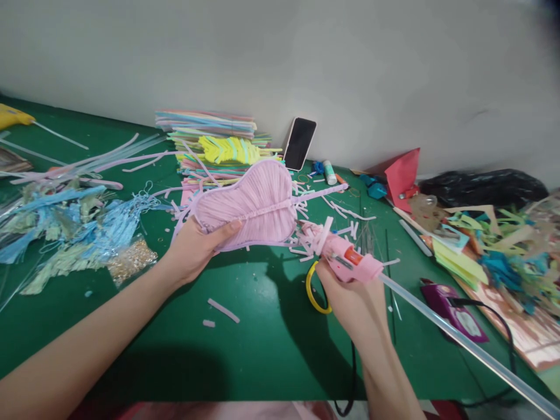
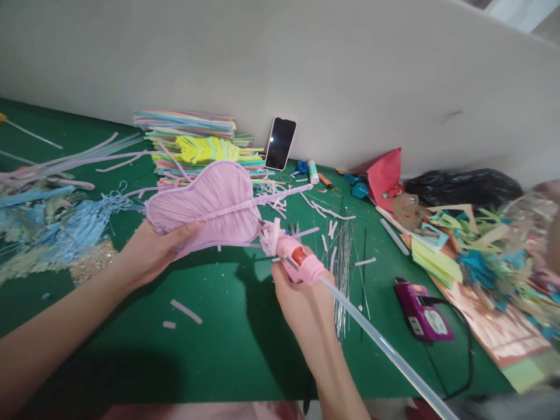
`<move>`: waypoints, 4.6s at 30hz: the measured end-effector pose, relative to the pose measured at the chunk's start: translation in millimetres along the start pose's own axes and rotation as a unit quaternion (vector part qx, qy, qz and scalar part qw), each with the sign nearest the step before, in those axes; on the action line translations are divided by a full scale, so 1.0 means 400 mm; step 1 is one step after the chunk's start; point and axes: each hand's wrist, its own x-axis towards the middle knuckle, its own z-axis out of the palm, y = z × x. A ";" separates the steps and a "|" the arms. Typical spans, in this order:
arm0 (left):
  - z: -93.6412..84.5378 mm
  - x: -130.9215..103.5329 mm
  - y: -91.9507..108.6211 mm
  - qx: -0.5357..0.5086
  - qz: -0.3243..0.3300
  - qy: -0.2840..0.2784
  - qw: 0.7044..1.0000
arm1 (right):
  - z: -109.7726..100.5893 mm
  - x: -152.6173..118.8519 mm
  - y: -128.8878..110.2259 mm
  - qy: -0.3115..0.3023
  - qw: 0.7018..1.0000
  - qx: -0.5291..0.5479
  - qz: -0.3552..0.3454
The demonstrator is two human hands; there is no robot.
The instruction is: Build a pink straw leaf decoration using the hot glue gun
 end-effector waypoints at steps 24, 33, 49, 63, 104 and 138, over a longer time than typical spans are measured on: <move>0.006 -0.002 0.009 -0.001 -0.011 0.000 1.000 | -0.008 -0.004 -0.009 -0.013 1.000 0.009 0.011; 0.000 0.002 0.001 -0.004 -0.010 -0.004 1.000 | -0.007 0.000 -0.004 -0.009 1.000 -0.013 -0.014; 0.008 -0.001 0.008 -0.002 -0.032 0.015 0.999 | -0.017 -0.026 -0.026 -0.002 1.000 0.014 0.027; 0.003 0.001 0.002 -0.027 -0.015 0.005 1.000 | -0.010 -0.021 -0.019 -0.040 0.999 -0.028 0.022; -0.003 -0.002 0.004 0.009 0.010 -0.004 1.000 | -0.001 -0.030 -0.014 -0.096 0.987 -0.121 -0.037; -0.015 -0.006 -0.001 0.060 -0.038 0.021 0.997 | -0.017 -0.026 -0.031 -0.111 0.992 -0.063 0.014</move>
